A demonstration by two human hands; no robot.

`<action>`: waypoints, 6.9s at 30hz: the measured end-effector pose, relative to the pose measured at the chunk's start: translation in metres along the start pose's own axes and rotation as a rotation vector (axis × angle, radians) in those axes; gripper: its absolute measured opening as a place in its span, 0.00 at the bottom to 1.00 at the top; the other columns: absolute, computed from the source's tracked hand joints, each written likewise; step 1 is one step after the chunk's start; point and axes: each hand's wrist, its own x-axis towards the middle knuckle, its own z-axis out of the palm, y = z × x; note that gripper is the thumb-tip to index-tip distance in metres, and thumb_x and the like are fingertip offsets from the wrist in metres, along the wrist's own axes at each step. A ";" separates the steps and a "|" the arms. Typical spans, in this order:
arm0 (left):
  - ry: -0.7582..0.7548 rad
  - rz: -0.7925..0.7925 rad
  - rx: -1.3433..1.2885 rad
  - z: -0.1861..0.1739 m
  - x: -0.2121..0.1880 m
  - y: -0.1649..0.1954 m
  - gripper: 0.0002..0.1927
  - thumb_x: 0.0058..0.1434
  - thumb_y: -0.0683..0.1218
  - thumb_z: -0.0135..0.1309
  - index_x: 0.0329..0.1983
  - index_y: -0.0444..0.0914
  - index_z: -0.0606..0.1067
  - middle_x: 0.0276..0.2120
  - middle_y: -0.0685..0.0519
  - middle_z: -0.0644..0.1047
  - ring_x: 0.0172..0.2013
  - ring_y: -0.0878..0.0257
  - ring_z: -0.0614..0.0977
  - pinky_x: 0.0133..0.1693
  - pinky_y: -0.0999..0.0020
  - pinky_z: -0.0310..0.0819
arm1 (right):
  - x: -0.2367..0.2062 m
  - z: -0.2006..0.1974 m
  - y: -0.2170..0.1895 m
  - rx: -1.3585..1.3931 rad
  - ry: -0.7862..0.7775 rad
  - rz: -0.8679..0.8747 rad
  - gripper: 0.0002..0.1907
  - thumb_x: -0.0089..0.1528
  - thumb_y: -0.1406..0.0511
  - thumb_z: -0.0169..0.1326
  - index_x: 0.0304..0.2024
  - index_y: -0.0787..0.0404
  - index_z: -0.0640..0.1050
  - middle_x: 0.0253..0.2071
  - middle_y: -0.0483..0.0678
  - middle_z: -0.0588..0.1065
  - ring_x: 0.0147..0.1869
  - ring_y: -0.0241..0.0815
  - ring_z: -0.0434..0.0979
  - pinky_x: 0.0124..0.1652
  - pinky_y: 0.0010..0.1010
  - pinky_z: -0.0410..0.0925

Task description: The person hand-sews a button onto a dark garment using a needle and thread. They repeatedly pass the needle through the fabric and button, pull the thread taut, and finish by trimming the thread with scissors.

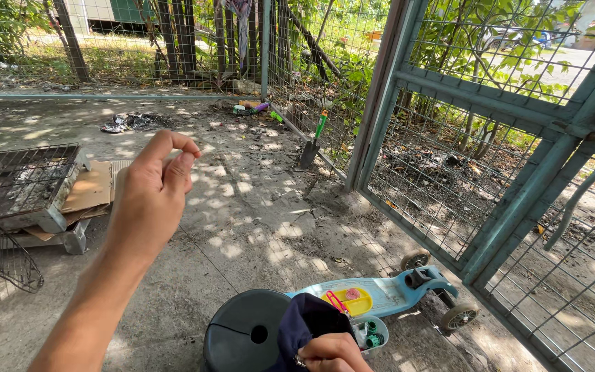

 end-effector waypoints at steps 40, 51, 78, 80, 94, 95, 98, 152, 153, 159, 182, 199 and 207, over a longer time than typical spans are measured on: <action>-0.300 -0.156 -0.100 0.075 -0.116 0.035 0.07 0.70 0.48 0.45 0.42 0.39 0.67 0.25 0.45 0.80 0.32 0.51 0.86 0.30 0.59 0.75 | 0.098 -0.034 -0.013 0.879 -0.564 1.024 0.12 0.68 0.67 0.57 0.48 0.71 0.74 0.44 0.48 0.76 0.51 0.35 0.75 0.53 0.30 0.66; -0.327 -0.372 -0.339 0.056 -0.107 0.015 0.09 0.72 0.48 0.44 0.41 0.38 0.70 0.20 0.56 0.64 0.22 0.68 0.63 0.24 0.69 0.58 | 0.080 -0.045 -0.017 0.881 -0.441 1.186 0.13 0.65 0.63 0.59 0.44 0.67 0.75 0.37 0.44 0.72 0.43 0.31 0.72 0.46 0.25 0.64; -0.243 -0.800 -1.404 0.044 -0.084 0.031 0.08 0.70 0.50 0.47 0.39 0.41 0.71 0.16 0.64 0.53 0.16 0.73 0.52 0.16 0.75 0.45 | 0.068 -0.042 -0.008 0.518 -0.576 1.206 0.18 0.66 0.60 0.55 0.51 0.67 0.81 0.40 0.44 0.80 0.46 0.29 0.76 0.48 0.25 0.67; -0.164 -0.605 -1.226 0.051 -0.085 0.035 0.09 0.74 0.49 0.46 0.42 0.39 0.71 0.18 0.61 0.56 0.19 0.71 0.57 0.24 0.75 0.56 | 0.064 -0.042 -0.007 0.565 -0.529 1.193 0.18 0.65 0.60 0.54 0.50 0.67 0.82 0.40 0.43 0.81 0.47 0.29 0.76 0.49 0.25 0.68; -0.320 -0.160 -0.252 0.062 -0.099 0.033 0.09 0.74 0.48 0.49 0.42 0.39 0.70 0.21 0.49 0.70 0.21 0.61 0.73 0.22 0.67 0.64 | 0.040 -0.042 0.001 0.434 -0.440 1.169 0.15 0.67 0.59 0.55 0.34 0.66 0.79 0.26 0.37 0.68 0.34 0.28 0.63 0.34 0.23 0.57; -0.294 -0.165 -0.165 0.066 -0.100 0.035 0.08 0.71 0.48 0.49 0.42 0.39 0.69 0.21 0.46 0.74 0.22 0.59 0.79 0.22 0.66 0.68 | 0.038 -0.040 0.000 0.408 -0.439 1.156 0.15 0.67 0.59 0.55 0.33 0.65 0.79 0.26 0.37 0.69 0.34 0.28 0.64 0.35 0.23 0.58; -0.256 -0.188 -0.026 0.065 -0.098 0.037 0.07 0.70 0.48 0.47 0.45 0.40 0.67 0.24 0.41 0.80 0.27 0.51 0.87 0.26 0.62 0.73 | 0.035 -0.035 -0.003 0.288 -0.468 1.105 0.15 0.66 0.58 0.56 0.33 0.64 0.79 0.26 0.38 0.70 0.35 0.27 0.66 0.37 0.23 0.61; -0.402 0.605 0.234 0.013 -0.128 0.040 0.08 0.56 0.44 0.60 0.38 0.47 0.79 0.32 0.61 0.69 0.36 0.70 0.79 0.54 0.49 0.59 | 0.079 -0.070 -0.029 0.546 -0.490 0.800 0.10 0.61 0.67 0.65 0.34 0.72 0.84 0.34 0.51 0.77 0.43 0.42 0.77 0.47 0.34 0.67; -0.399 0.626 0.259 0.012 -0.127 0.041 0.04 0.60 0.45 0.59 0.38 0.48 0.79 0.32 0.61 0.68 0.36 0.70 0.78 0.55 0.48 0.57 | 0.079 -0.071 -0.028 0.539 -0.504 0.781 0.10 0.61 0.67 0.65 0.33 0.71 0.83 0.34 0.51 0.77 0.43 0.42 0.77 0.47 0.34 0.67; -0.441 0.719 0.278 0.006 -0.118 0.053 0.03 0.62 0.46 0.55 0.37 0.45 0.78 0.33 0.58 0.67 0.41 0.68 0.78 0.53 0.46 0.58 | 0.084 -0.071 -0.024 0.562 -0.558 0.749 0.10 0.61 0.66 0.65 0.33 0.71 0.83 0.34 0.51 0.77 0.42 0.43 0.78 0.46 0.34 0.68; -0.625 0.862 0.156 0.003 -0.092 0.068 0.02 0.60 0.43 0.53 0.33 0.43 0.76 0.37 0.56 0.74 0.48 0.63 0.78 0.58 0.42 0.55 | 0.120 -0.069 -0.036 0.545 -0.720 0.562 0.13 0.63 0.64 0.65 0.32 0.71 0.80 0.33 0.52 0.76 0.40 0.44 0.80 0.41 0.34 0.68; -1.197 0.018 -0.451 -0.001 -0.072 0.061 0.04 0.62 0.37 0.57 0.35 0.38 0.81 0.37 0.57 0.79 0.44 0.65 0.82 0.54 0.69 0.74 | 0.115 -0.061 -0.043 0.367 -0.574 0.432 0.10 0.59 0.65 0.65 0.29 0.68 0.84 0.28 0.50 0.77 0.31 0.40 0.78 0.33 0.30 0.65; -1.267 -0.151 -0.527 0.006 -0.075 0.043 0.03 0.62 0.41 0.60 0.34 0.37 0.82 0.36 0.56 0.77 0.43 0.64 0.80 0.51 0.68 0.73 | 0.113 -0.061 -0.042 0.300 -0.584 0.431 0.08 0.58 0.66 0.66 0.29 0.66 0.84 0.28 0.48 0.77 0.32 0.39 0.80 0.34 0.28 0.67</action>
